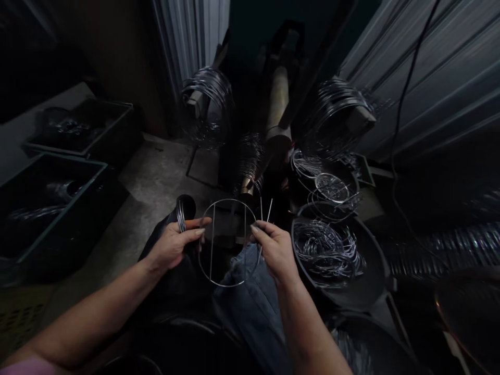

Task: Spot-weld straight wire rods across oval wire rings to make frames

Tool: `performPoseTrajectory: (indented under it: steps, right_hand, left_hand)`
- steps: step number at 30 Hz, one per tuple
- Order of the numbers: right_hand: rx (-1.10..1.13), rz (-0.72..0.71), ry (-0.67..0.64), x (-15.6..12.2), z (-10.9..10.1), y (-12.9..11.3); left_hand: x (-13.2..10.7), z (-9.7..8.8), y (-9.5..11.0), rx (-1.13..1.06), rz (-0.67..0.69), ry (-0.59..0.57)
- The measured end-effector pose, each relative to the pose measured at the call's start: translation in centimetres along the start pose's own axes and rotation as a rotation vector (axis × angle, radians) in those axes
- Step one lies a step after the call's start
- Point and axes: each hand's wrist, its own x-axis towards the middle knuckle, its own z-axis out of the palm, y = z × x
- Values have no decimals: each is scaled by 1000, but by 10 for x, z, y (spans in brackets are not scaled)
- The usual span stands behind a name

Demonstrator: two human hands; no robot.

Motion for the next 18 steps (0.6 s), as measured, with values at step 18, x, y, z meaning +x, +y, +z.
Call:
performPoseTrajectory:
  steps: [18]
  right_hand:
    - [-220,-153,136,43,-4,-22]
  left_hand:
    - [34,28,15,-39,68,-13]
